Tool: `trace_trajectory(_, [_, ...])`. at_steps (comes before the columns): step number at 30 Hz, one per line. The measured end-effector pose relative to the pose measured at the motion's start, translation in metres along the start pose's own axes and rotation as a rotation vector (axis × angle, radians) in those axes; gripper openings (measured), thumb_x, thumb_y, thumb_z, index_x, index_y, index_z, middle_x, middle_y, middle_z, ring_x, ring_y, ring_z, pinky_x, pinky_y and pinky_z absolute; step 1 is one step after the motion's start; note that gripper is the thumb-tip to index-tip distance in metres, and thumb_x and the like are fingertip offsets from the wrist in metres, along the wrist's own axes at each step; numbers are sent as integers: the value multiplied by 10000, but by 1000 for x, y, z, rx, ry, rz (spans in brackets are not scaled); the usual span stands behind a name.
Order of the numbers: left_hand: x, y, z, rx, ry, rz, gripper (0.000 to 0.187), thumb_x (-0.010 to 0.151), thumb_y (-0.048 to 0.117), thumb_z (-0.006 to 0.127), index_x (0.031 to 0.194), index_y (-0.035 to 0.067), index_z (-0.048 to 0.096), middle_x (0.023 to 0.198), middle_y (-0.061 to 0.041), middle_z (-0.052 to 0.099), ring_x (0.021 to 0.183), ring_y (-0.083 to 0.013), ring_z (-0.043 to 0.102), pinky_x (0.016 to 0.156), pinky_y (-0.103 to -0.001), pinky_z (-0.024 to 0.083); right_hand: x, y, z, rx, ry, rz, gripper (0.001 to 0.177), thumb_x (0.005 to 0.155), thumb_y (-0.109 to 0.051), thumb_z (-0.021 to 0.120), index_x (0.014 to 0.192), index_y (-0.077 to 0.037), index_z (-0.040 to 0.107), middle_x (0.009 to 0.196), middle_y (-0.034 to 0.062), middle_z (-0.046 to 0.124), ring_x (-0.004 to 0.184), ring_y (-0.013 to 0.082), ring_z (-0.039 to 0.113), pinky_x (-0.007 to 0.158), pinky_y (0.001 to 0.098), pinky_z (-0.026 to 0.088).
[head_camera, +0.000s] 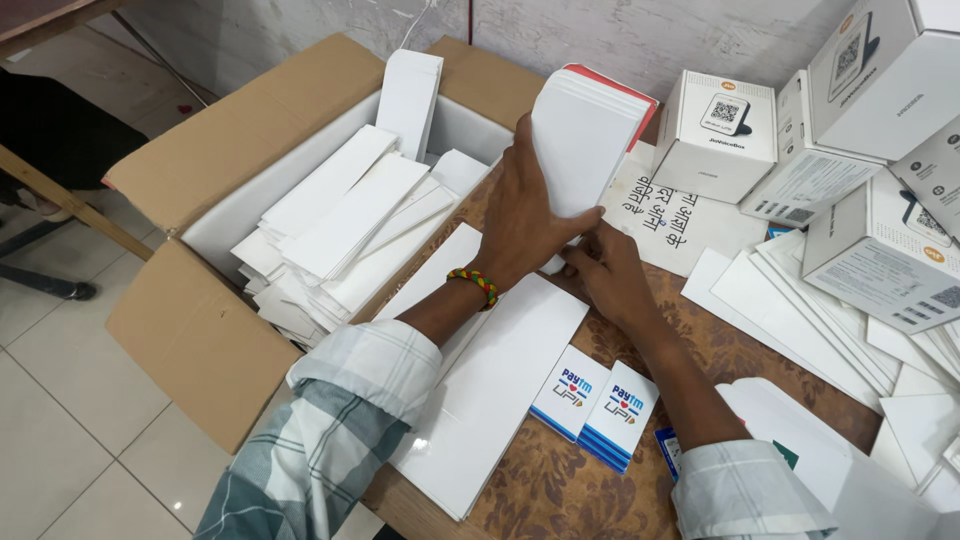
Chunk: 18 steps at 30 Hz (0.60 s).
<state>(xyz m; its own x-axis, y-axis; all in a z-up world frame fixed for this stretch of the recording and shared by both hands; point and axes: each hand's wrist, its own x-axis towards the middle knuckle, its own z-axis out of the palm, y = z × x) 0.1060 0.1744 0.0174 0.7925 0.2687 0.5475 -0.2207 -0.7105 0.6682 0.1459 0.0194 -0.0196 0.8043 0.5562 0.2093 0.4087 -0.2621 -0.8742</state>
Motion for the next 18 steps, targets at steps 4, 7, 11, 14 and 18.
trace_trajectory(4, [-1, -1, 1, 32, 17, 11, 1311, 699, 402, 908, 1566, 6, 8, 1350, -328, 450, 1254, -480, 511, 1012, -559, 483, 1, 1, 0, -3, 3, -8, 183, 902, -42, 633, 1047, 70, 629, 774, 143, 720, 663, 189, 711, 607, 315, 546])
trace_trajectory(7, [-1, 0, 2, 42, 16, 8, 1332, 699, 421, 911, 1568, -4, -5, 1362, -334, 428, 1261, -485, 499, 1019, -556, 480, 1, 2, 0, 4, 0, 24, 182, 905, -57, 651, 1042, 61, 637, 769, 141, 718, 657, 191, 706, 600, 318, 551])
trace_trajectory(11, [-3, 0, 2, 46, 47, 37, 1358, 705, 441, 905, 1574, -22, -30, 1381, -327, 376, 1286, -483, 467, 1036, -535, 474, 3, 0, -4, -17, -24, 3, 206, 901, -81, 683, 1043, 65, 655, 782, 151, 725, 674, 192, 722, 612, 318, 563])
trace_trajectory(14, [-3, 4, 1, 50, 88, 26, 1355, 679, 452, 910, 1569, -12, 1, 1402, -304, 356, 1285, -479, 449, 1045, -533, 458, 0, -15, -15, -114, 13, -25, 264, 864, -62, 668, 1099, 57, 684, 872, 147, 766, 739, 191, 744, 649, 318, 582])
trace_trajectory(18, [-5, 3, 0, 37, 85, 44, 1316, 707, 485, 901, 1589, 2, 52, 1394, -264, 378, 1311, -449, 458, 1054, -517, 475, -13, -60, -49, -328, -101, -1, 347, 903, -181, 667, 1213, -26, 686, 1036, 110, 780, 803, 214, 763, 686, 350, 595])
